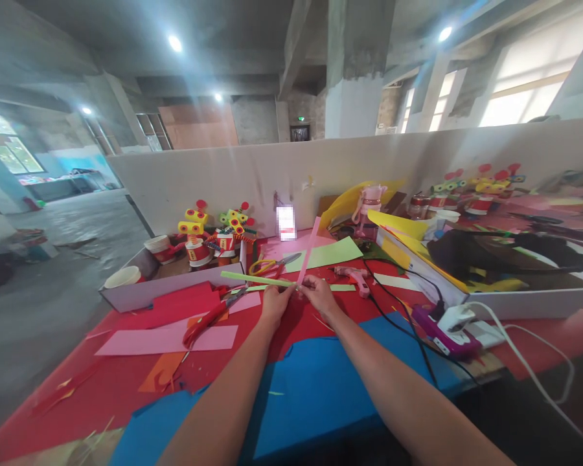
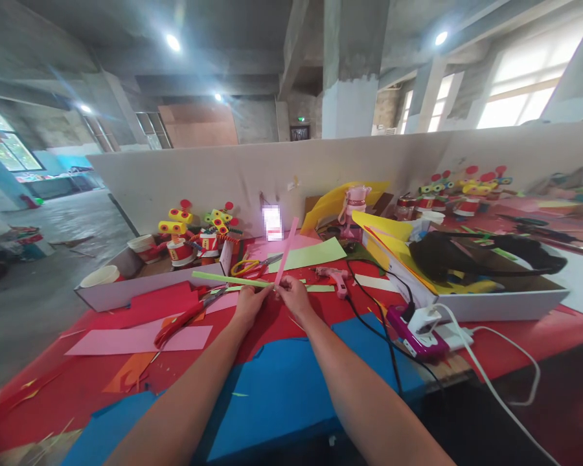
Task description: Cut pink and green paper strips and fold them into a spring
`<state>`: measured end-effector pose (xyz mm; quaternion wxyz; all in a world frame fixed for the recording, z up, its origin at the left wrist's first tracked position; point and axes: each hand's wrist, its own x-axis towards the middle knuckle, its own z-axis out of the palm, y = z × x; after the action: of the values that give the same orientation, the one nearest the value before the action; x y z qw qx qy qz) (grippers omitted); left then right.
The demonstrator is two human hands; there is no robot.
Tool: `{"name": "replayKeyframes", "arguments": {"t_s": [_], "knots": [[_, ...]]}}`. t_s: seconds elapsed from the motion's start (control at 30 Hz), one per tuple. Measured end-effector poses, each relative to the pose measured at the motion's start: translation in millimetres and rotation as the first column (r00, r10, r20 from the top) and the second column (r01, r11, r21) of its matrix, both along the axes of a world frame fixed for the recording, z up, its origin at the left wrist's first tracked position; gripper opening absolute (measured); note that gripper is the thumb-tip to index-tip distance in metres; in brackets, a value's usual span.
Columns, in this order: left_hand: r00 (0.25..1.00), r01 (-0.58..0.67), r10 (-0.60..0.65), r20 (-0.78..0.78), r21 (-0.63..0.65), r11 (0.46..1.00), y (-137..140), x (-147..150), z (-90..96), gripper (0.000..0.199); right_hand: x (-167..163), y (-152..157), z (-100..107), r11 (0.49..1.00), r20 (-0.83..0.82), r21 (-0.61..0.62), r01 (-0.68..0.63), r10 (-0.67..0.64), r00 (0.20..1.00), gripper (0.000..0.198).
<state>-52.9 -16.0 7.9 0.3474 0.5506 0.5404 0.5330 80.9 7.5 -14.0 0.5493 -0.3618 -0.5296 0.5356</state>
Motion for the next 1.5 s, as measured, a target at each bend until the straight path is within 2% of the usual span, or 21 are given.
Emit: {"name": "replayKeyframes", "arguments": {"t_s": [0.17, 0.37, 0.5, 0.6, 0.83, 0.97, 1.07, 1.2, 1.5], "knots": [[1.000, -0.010, 0.011, -0.025, 0.047, 0.999, -2, -1, 4.0, 0.021, 3, -3, 5, 1.000, 0.010, -0.025, -0.018, 0.018, 1.000, 0.032], [0.992, 0.001, -0.005, 0.123, 0.028, 1.000, -2, 1, 4.0, 0.028, 3, -8, 13, 0.996, -0.002, -0.084, -0.036, 0.035, 0.999, 0.036], [0.950, 0.110, -0.115, 0.290, 0.032, 0.993, -2, 3, 4.9, 0.033, -3, -9, 10, 0.995, -0.112, -0.093, 0.037, -0.048, 0.993, 0.035], [0.924, 0.183, -0.178, 0.339, 0.017, 0.983, -3, 5, 5.2, 0.035, -5, -8, 8, 0.994, -0.167, -0.101, 0.045, -0.061, 0.984, 0.032], [0.945, 0.134, -0.138, 0.296, 0.032, 0.990, -3, 4, 4.8, 0.030, -3, -7, 7, 0.996, -0.148, -0.093, 0.006, -0.020, 0.989, 0.028], [0.939, 0.150, -0.149, 0.309, 0.020, 0.988, -4, 6, 4.9, 0.031, -3, -8, 7, 0.996, -0.119, -0.059, 0.073, -0.080, 0.990, 0.024], [0.934, 0.172, -0.165, 0.316, 0.005, 0.985, -5, 6, 4.6, 0.032, -3, -8, 7, 0.995, -0.110, -0.066, 0.075, -0.082, 0.991, 0.024], [0.951, 0.130, -0.128, 0.281, 0.015, 0.991, -4, 5, 4.0, 0.031, -2, -8, 6, 0.990, -0.005, -0.046, 0.132, -0.132, 0.991, 0.026], [0.975, 0.070, -0.067, 0.214, -0.006, 0.998, -10, 6, 13.8, 0.031, -2, -17, 16, 0.980, 0.071, -0.012, 0.196, -0.195, 0.978, 0.026]]}}
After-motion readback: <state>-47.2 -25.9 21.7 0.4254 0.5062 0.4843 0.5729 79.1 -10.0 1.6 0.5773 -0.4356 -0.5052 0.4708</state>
